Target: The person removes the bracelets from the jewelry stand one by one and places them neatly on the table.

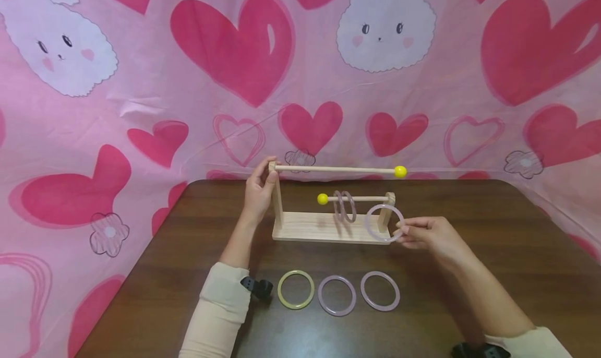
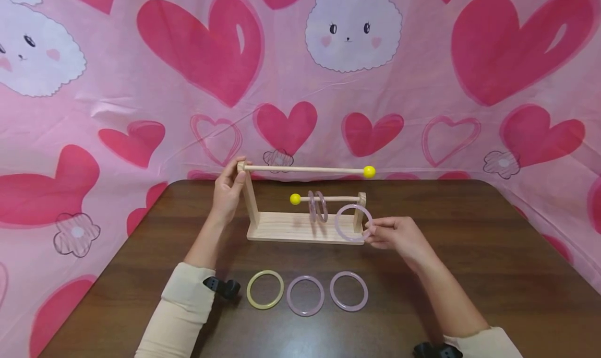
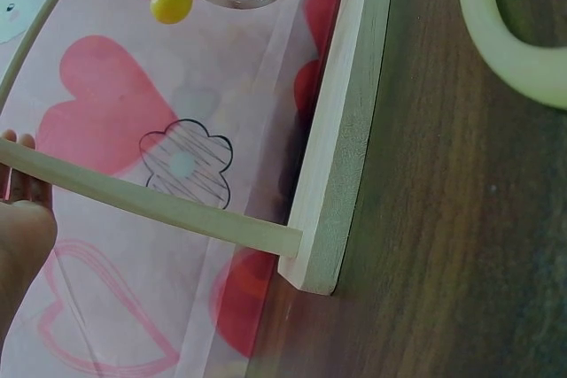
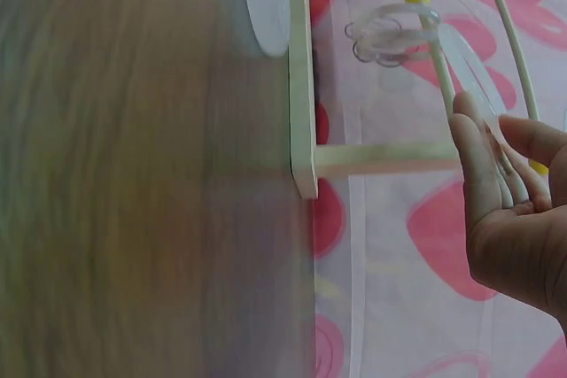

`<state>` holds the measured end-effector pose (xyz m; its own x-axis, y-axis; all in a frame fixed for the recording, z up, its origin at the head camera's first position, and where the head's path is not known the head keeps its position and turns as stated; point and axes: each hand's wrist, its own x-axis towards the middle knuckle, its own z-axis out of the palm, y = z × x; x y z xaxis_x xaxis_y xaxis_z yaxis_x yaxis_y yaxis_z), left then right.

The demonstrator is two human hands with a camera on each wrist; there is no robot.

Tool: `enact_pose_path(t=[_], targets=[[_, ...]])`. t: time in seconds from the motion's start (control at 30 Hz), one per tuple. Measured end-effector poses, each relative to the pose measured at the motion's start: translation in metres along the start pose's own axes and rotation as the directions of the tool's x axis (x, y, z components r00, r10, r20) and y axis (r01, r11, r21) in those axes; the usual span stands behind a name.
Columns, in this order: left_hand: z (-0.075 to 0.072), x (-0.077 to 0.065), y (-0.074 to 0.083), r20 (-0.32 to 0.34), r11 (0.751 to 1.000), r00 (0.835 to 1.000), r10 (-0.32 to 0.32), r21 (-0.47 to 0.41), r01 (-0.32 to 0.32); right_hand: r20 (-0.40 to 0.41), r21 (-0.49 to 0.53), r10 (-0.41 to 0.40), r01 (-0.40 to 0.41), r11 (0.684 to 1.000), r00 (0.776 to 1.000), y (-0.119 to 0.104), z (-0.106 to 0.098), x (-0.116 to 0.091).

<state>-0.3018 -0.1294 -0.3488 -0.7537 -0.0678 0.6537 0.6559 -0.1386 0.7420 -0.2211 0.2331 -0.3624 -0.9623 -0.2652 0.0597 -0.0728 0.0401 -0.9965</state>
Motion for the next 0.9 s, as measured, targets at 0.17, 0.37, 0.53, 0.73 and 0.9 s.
enact_pose_path(t=[0.17,0.37,0.53,0.73,0.9], targets=[[0.000,0.000,-0.001,0.000,1.000,1.000,0.012,-0.011,-0.012,0.070,-0.076,0.036,-0.030,0.997,0.997,0.002,-0.012,-0.002],[0.001,0.000,0.000,0.000,1.000,1.000,0.020,-0.012,-0.020,0.148,-0.110,0.069,-0.053,0.992,0.987,0.004,-0.024,-0.006],[0.001,-0.001,0.000,0.003,1.000,1.000,0.017,-0.015,-0.017,0.198,-0.163,0.137,-0.105,0.981,0.971,0.005,-0.031,-0.009],[0.000,-0.001,0.000,0.001,1.000,1.000,0.010,-0.023,-0.010,0.256,-0.193,0.173,-0.125,0.973,0.951,0.009,-0.041,-0.014],[0.001,-0.001,0.000,0.000,1.000,1.000,0.016,-0.020,-0.016,0.278,-0.203,0.195,-0.141,0.969,0.941,0.012,-0.048,-0.019]])
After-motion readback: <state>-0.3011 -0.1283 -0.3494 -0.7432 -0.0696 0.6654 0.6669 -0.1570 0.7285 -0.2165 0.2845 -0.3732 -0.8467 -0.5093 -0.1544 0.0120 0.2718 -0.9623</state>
